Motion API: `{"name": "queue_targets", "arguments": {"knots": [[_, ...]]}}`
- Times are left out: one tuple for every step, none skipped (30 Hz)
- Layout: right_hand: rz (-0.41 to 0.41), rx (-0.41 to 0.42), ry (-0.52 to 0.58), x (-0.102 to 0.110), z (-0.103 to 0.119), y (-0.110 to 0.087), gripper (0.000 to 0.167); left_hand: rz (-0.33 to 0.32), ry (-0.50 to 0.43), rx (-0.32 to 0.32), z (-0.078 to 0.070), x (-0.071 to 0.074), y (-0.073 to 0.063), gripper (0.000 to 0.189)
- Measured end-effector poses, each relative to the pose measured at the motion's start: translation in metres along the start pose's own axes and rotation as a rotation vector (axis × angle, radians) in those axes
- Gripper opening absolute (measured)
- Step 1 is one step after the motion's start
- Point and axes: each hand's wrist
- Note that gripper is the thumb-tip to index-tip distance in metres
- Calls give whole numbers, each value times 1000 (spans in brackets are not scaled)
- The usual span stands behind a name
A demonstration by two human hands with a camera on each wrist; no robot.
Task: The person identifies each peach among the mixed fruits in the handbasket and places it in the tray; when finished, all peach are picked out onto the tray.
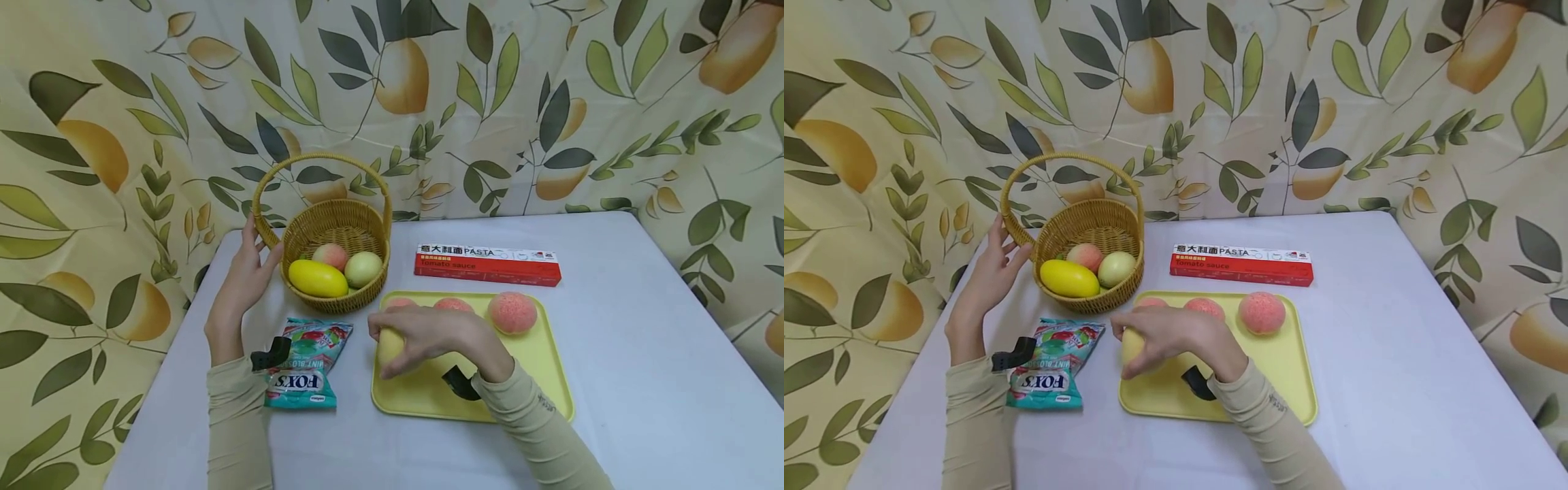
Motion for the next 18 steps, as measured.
{"name": "queue_targets", "arguments": {"knots": [[12,-19,3,0,1,-1,39,-1,1,2,0,0,0,88],[26,-46,9,-1,2,-1,38,-2,1,2,0,0,0,88],[41,-84,20,-2,3,-2,40,-1,1,3,0,0,0,88],[57,-127,34,-3,5,-3,43,-2,4,5,0,0,0,88],[74,-180,43,-4,7,-4,47,-1,3,7,0,0,0,88],[84,-224,56,-5,10,-5,51,0,3,8,0,0,0,88],[88,-264,61,-6,12,-6,55,0,5,11,0,0,0,88],[87,-293,67,-7,14,-6,58,0,7,13,0,0,0,88],[84,-317,66,-8,15,-7,60,0,9,15,0,0,0,88],[84,-331,60,-8,17,-8,59,-1,11,17,0,0,0,88],[86,-339,41,-7,19,-8,58,-1,11,18,0,0,0,88],[88,-345,28,-7,21,-9,56,-2,13,20,0,0,0,87],[90,-348,6,-8,22,-9,53,-2,14,21,0,0,0,87],[90,-346,-19,-9,23,-8,52,-3,14,21,-1,0,0,87],[90,-343,-50,-11,25,-7,50,-3,13,22,-1,0,0,87],[90,-336,-81,-13,27,-6,49,-4,14,22,-1,0,0,87],[89,-336,-118,-17,28,-4,49,-4,14,22,-1,0,0,87],[85,-341,-147,-21,30,-2,50,-4,14,22,-1,0,-1,88]]}}
Point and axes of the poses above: each hand's wrist, its own y-axis towards the middle knuckle, its own x-axis out of the back of the hand, z = x × y, and after that the axes turned 11 degrees about x, right-handed
